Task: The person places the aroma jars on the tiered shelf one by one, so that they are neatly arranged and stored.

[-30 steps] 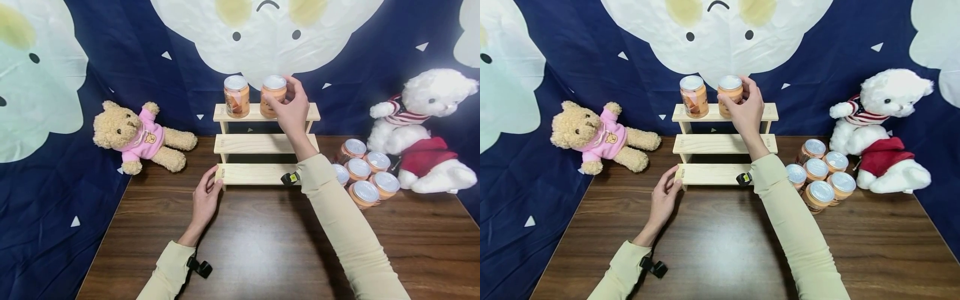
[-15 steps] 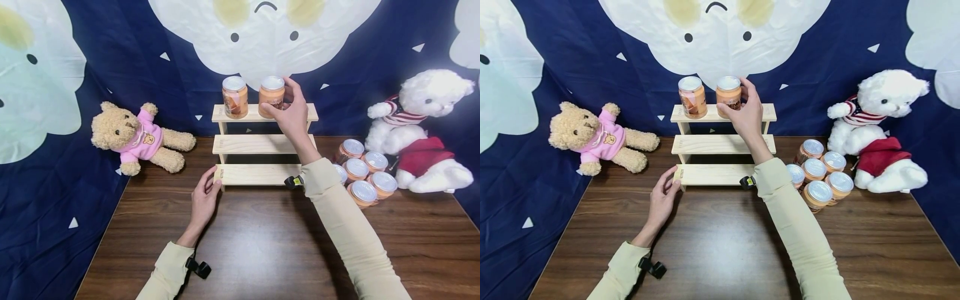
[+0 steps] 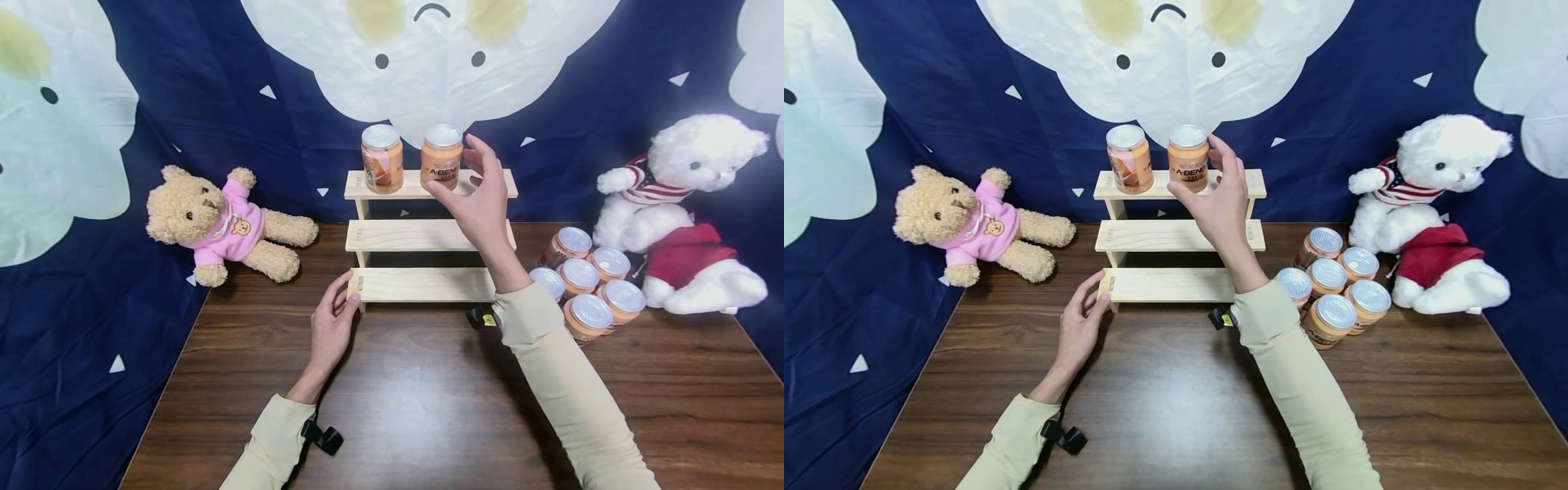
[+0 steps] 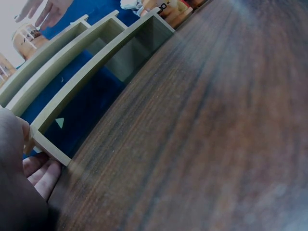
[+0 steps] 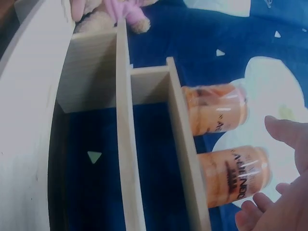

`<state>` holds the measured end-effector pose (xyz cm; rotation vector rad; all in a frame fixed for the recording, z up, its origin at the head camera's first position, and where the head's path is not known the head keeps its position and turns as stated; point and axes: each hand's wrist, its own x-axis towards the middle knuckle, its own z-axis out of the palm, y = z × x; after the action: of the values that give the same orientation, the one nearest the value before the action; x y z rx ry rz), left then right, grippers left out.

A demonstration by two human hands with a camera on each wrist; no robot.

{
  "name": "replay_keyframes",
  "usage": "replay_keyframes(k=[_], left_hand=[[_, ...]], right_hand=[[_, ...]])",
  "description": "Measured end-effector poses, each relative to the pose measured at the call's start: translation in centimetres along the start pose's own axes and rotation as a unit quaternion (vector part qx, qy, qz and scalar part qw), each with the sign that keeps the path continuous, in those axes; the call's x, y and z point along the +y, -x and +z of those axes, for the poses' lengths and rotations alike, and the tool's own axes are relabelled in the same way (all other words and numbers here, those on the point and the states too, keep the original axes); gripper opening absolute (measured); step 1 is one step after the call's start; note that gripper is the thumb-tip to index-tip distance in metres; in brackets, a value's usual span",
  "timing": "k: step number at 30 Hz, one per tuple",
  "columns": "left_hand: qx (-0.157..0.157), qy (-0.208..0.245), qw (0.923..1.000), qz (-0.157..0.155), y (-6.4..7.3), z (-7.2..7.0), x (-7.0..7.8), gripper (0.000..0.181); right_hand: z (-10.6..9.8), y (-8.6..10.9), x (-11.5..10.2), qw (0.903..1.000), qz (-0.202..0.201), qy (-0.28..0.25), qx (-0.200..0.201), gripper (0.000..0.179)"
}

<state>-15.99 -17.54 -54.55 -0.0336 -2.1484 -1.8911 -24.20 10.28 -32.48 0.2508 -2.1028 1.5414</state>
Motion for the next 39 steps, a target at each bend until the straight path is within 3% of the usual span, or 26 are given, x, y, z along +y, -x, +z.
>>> replay_keyframes(k=[2,9,16,21,25,32,36,39], left_hand=[[-0.001,-0.001,1.0000,0.004,0.0,0.0,-0.2,0.045],[0.000,0.001,0.9997,0.023,0.7,0.2,2.3,0.046],[-0.002,-0.005,0.9996,-0.026,0.0,-0.2,0.4,0.047],[-0.006,-0.012,0.9999,-0.002,0.0,-0.2,0.0,0.047],[0.000,-0.010,0.9999,-0.004,0.1,-0.1,0.2,0.046],[0.005,0.000,0.9999,0.016,0.6,0.1,2.6,0.046],[0.001,-0.012,0.9999,-0.002,1.2,0.3,4.3,0.046],[-0.003,-0.011,0.9997,-0.021,0.7,0.1,2.7,0.046]], right_hand=[[-0.2,0.5,-0.2,0.9999,-0.003,-0.009,0.007,0.089],[-0.6,2.7,-0.8,0.9985,-0.032,-0.035,0.027,0.082],[-0.9,5.2,-0.6,0.9975,-0.048,-0.046,0.026,0.075],[-1.5,6.5,-0.5,0.9963,-0.051,-0.059,0.036,0.068],[-2.2,7.3,-0.6,0.9930,-0.065,-0.083,0.052,0.063],[-3.5,8.0,-1.1,0.9845,-0.072,-0.138,0.081,0.054],[-4.6,8.7,-1.5,0.9816,-0.069,-0.155,0.087,0.054],[-5.7,9.3,-1.3,0.9845,-0.073,-0.135,0.085,0.053]])
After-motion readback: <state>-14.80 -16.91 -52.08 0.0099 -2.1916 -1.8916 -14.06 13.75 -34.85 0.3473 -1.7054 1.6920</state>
